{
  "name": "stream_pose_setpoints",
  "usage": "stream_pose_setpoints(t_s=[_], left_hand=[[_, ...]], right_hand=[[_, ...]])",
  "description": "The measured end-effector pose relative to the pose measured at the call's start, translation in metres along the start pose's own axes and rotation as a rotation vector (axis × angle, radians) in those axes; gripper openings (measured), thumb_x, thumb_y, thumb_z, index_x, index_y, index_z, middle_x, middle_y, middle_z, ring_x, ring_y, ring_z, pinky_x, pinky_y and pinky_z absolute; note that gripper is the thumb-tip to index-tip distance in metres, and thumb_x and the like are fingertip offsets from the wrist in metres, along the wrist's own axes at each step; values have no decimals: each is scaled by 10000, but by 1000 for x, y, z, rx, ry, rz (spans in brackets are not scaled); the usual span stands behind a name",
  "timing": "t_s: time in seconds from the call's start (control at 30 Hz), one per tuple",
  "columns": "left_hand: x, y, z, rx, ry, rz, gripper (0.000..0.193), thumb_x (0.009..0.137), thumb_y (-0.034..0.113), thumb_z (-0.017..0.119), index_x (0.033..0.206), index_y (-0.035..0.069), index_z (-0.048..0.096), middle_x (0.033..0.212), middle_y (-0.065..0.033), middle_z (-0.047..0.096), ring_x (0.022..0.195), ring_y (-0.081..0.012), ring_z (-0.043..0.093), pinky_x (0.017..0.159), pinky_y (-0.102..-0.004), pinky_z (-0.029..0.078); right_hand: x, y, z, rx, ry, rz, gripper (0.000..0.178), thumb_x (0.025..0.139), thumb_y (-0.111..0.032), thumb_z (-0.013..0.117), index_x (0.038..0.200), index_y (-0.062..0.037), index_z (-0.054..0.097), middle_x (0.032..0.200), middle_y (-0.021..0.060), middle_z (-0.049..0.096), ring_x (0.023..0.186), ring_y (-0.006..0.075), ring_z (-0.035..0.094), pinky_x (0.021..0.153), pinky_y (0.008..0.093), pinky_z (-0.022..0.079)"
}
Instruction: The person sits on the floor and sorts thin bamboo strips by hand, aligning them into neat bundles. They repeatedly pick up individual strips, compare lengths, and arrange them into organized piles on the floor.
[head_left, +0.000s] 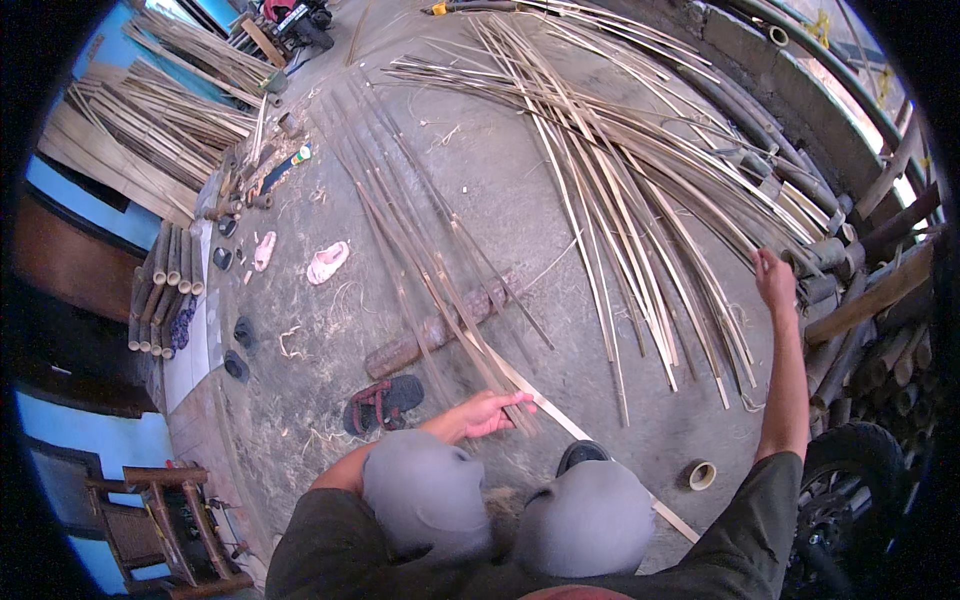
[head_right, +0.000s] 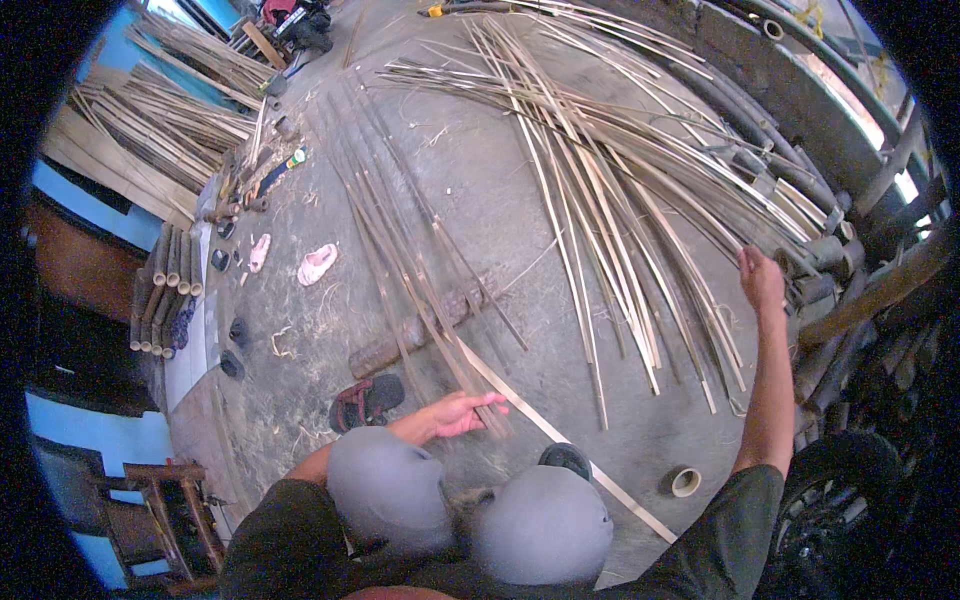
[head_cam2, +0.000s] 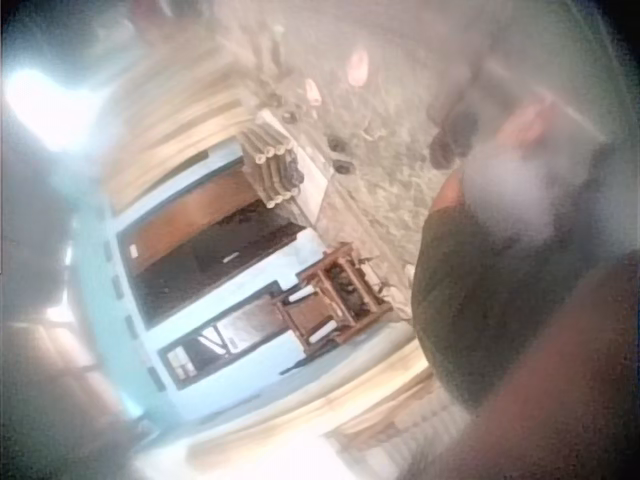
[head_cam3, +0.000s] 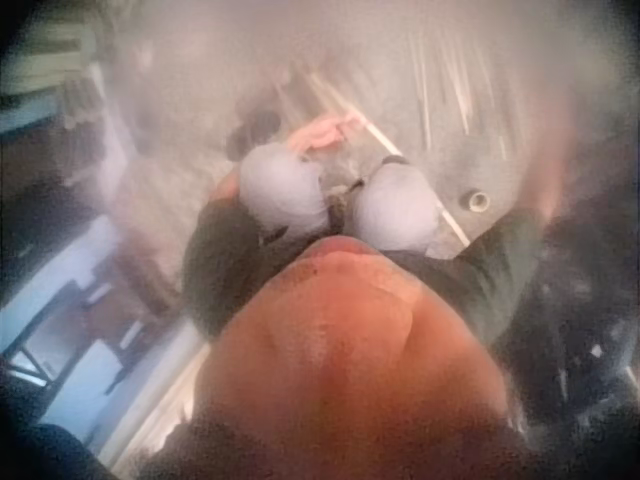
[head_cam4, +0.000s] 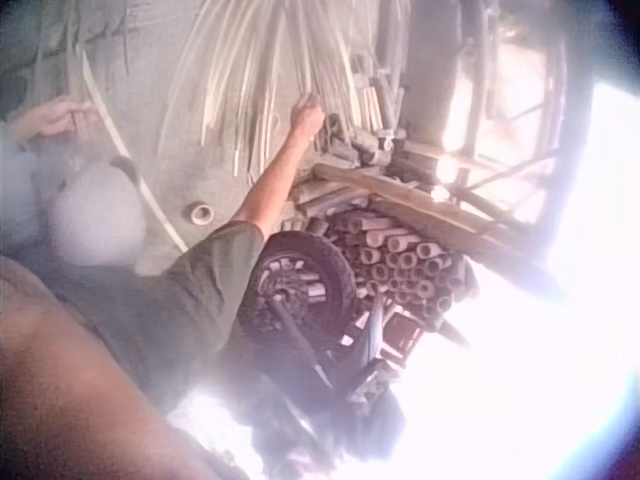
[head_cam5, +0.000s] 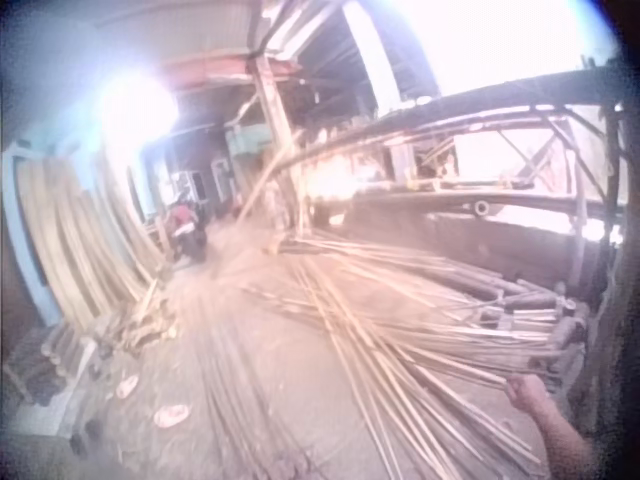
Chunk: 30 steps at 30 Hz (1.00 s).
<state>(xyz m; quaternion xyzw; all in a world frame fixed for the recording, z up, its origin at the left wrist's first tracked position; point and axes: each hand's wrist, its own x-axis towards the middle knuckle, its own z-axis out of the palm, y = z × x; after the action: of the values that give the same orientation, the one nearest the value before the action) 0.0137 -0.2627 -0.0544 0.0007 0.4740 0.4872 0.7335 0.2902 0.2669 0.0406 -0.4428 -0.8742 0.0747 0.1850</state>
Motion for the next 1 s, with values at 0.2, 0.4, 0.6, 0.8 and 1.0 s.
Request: stream_pose_setpoints(t_s=[0.2, 0.4, 0.6, 0.8, 1.0], left_hand=[[-11, 10, 8, 0, 38, -35, 438, 988, 302, 538, 1323, 21, 515, 1241, -134, 608, 1077, -208, 626, 934, -330, 526], [-12, 9, 5, 5, 48, 8, 469, 987, 293, 542, 1337, -12, 477, 1225, -126, 598, 1135, -208, 595, 949, -358, 525], [-15, 14, 10, 14, 41, -18, 452, 984, 292, 548, 1322, -4, 498, 1239, -104, 587, 1141, -208, 587, 942, -372, 528], [-4, 12, 17, -6, 60, 41, 417, 983, 296, 552, 1296, 21, 540, 1207, -82, 606, 1098, -191, 601, 940, -378, 519], [-1, 11, 8, 3, 17, 56, 376, 1005, 259, 506, 1301, 28, 533, 1199, -79, 609, 1109, -200, 600, 940, -394, 522]], right_hand=[[28, 50, 4, -83, 41, -37, 319, 969, -344, 517, 1067, -69, 647, 945, 233, 658, 921, 431, 617, 759, 494, 487], [62, 101, 3, -202, -73, -16, 232, 939, -262, 534, 1085, -99, 612, 976, 210, 662, 942, 422, 617, 765, 510, 491], [108, 114, -27, -857, 194, 130, 409, 924, -93, 460, 1311, -189, 552, 1331, 129, 541, 1169, 334, 560, 918, 481, 490], [71, -43, 21, -206, 219, -134, 444, 891, -46, 501, 1326, -131, 527, 1313, 190, 545, 1099, 383, 584, 914, 459, 497], [-150, -268, 95, 858, -635, -72, 471, 891, -288, 647, 1254, 2, 574, 1160, 237, 634, 1068, 358, 627, 923, 410, 487]])
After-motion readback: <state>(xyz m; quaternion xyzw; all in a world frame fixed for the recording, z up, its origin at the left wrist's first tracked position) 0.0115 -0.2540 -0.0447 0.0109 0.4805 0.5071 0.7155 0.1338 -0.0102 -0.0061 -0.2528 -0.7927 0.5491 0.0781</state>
